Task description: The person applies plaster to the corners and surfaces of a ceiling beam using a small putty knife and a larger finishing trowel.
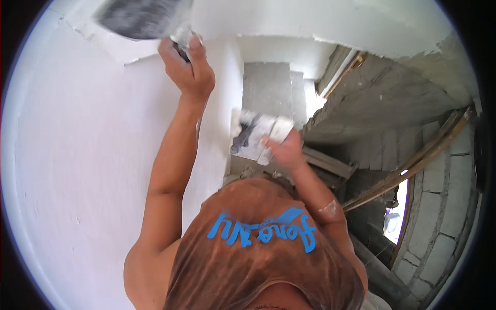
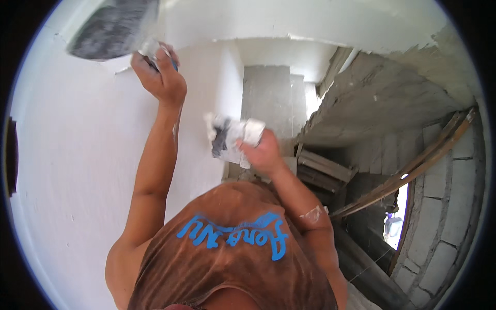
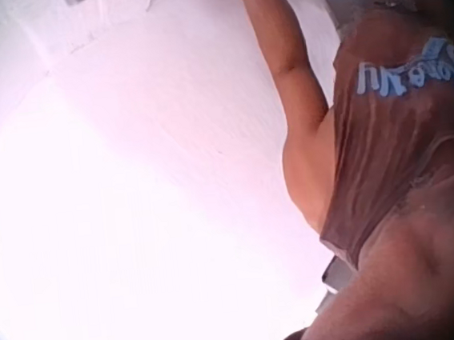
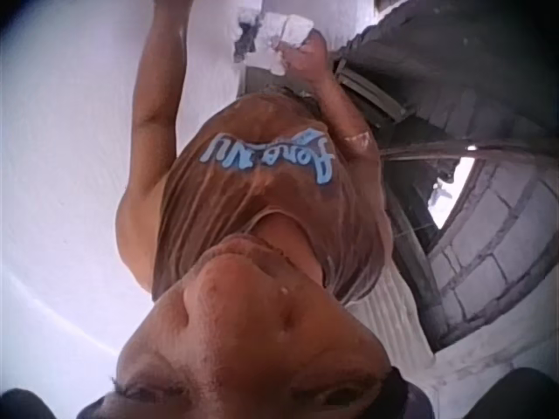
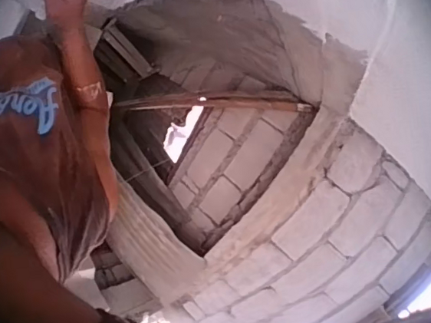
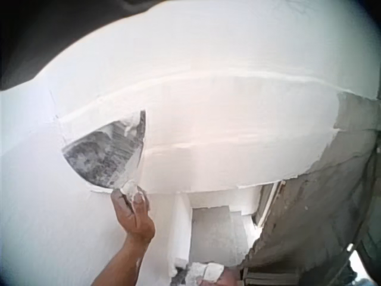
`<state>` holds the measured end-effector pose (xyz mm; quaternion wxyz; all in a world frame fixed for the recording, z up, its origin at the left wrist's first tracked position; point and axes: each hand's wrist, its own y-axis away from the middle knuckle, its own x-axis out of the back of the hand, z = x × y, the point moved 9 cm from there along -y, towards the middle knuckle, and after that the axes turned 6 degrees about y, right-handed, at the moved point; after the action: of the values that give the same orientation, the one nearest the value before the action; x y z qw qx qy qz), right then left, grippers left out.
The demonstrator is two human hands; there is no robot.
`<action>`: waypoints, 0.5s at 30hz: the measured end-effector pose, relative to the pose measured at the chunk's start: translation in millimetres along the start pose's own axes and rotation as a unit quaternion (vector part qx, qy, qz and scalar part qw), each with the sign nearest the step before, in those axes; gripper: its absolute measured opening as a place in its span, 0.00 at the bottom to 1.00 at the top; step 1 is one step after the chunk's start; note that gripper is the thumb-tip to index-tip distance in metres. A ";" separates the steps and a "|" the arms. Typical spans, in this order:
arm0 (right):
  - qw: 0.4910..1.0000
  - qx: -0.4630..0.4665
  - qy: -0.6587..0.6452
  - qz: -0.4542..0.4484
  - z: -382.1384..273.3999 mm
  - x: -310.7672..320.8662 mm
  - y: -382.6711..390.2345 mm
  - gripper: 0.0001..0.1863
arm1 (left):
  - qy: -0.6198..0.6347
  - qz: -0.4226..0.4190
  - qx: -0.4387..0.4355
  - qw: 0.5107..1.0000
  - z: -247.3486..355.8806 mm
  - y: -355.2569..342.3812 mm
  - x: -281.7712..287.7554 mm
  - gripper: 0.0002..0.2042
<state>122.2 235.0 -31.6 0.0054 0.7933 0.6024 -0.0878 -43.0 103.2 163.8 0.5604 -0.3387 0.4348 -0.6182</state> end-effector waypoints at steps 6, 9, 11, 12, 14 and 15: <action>0.997 0.042 -0.044 0.040 6.7 28.1 -6.9 0.15 | -0.074 -0.074 0.105 0.989 -17.1 64.6 6.8 0.13; 0.942 0.063 -0.262 0.197 7.5 98.3 -8.9 0.23 | -0.072 -0.116 0.271 0.953 -37.4 147.9 24.7 0.13; 0.942 0.117 -0.222 0.221 -32.0 137.7 -11.9 0.23 | -0.122 -0.176 0.335 0.918 -54.6 206.8 53.7 0.18; 0.938 0.167 -0.180 0.245 -68.1 154.0 -6.6 0.23 | -0.137 -0.206 0.350 0.903 -62.1 235.6 71.1 0.19; 0.916 0.292 -0.076 0.264 -149.6 181.1 12.5 0.23 | -0.175 -0.257 0.388 0.868 -77.6 303.6 109.2 0.20; 0.895 0.366 -0.015 0.254 -187.9 188.0 24.1 0.22 | -0.201 -0.276 0.406 0.847 -82.0 335.6 132.1 0.20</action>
<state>218.9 429.4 123.6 -0.2543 0.8640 0.3055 -0.3091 -2.4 -12.1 -185.3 0.5293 -0.3039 -0.0892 -0.7871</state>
